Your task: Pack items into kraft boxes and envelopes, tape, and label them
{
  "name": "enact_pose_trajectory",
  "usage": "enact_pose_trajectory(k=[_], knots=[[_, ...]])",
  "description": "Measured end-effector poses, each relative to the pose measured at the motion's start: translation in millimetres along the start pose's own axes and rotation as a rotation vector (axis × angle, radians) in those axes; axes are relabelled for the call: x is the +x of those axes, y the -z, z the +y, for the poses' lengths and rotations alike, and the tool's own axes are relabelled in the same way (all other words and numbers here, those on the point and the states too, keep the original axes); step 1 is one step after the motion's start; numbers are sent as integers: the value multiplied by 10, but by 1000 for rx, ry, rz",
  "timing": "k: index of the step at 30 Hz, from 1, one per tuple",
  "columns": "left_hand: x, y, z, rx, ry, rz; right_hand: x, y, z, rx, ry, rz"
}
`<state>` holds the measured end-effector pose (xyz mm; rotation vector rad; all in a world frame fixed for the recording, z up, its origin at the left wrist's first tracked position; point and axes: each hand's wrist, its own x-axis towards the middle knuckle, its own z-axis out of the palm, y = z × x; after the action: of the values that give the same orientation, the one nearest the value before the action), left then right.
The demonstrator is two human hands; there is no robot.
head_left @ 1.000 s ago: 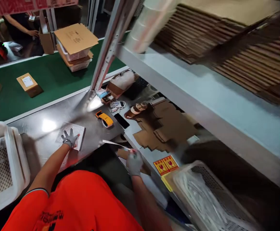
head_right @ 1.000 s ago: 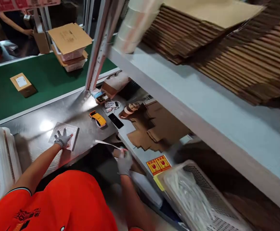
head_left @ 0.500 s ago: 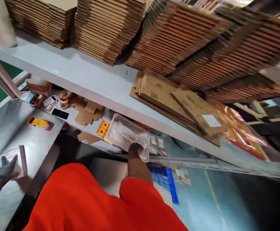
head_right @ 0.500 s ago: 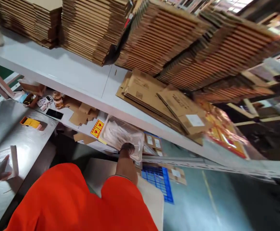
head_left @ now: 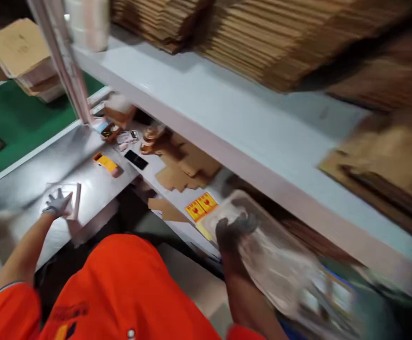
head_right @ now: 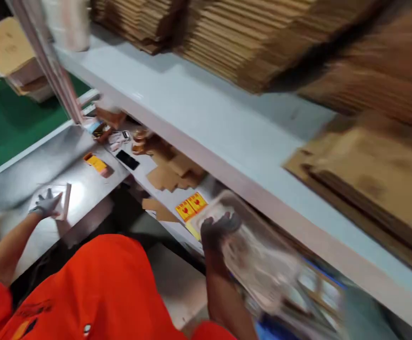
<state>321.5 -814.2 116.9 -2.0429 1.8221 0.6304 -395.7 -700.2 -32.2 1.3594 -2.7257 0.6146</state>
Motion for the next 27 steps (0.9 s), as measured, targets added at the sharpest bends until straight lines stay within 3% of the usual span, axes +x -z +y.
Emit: enact_pose_trajectory(k=[2,6,9,12,15,20,23,27], knots=[[102,-82,-126,85,98,-148,-199,-397,-641,161,256,-54],[313,-328,-396,52,53,-149,-1114,-1064,-2314,462,740,-286],[407,-545,-493,20,35,-136,-1887,-1391,-3565,488,928,-556],[466,-747,-567,-10,-6,-102,-2415,-1637,-4473,385,1080,-730],[449,-904,-651,-22,-61,-37,-2651,-1790,-4923,270,1172,-799],[220,-954,-777,-60,-181,-17,-2618,-1828,-5126,82,1205,-779],[42,-814,-763,-57,-225,-85,-2544,-1784,-5222,-4,1200,-784],[-185,-406,-673,-34,-247,-226,-2540,-1724,-5344,-150,1186,-816]])
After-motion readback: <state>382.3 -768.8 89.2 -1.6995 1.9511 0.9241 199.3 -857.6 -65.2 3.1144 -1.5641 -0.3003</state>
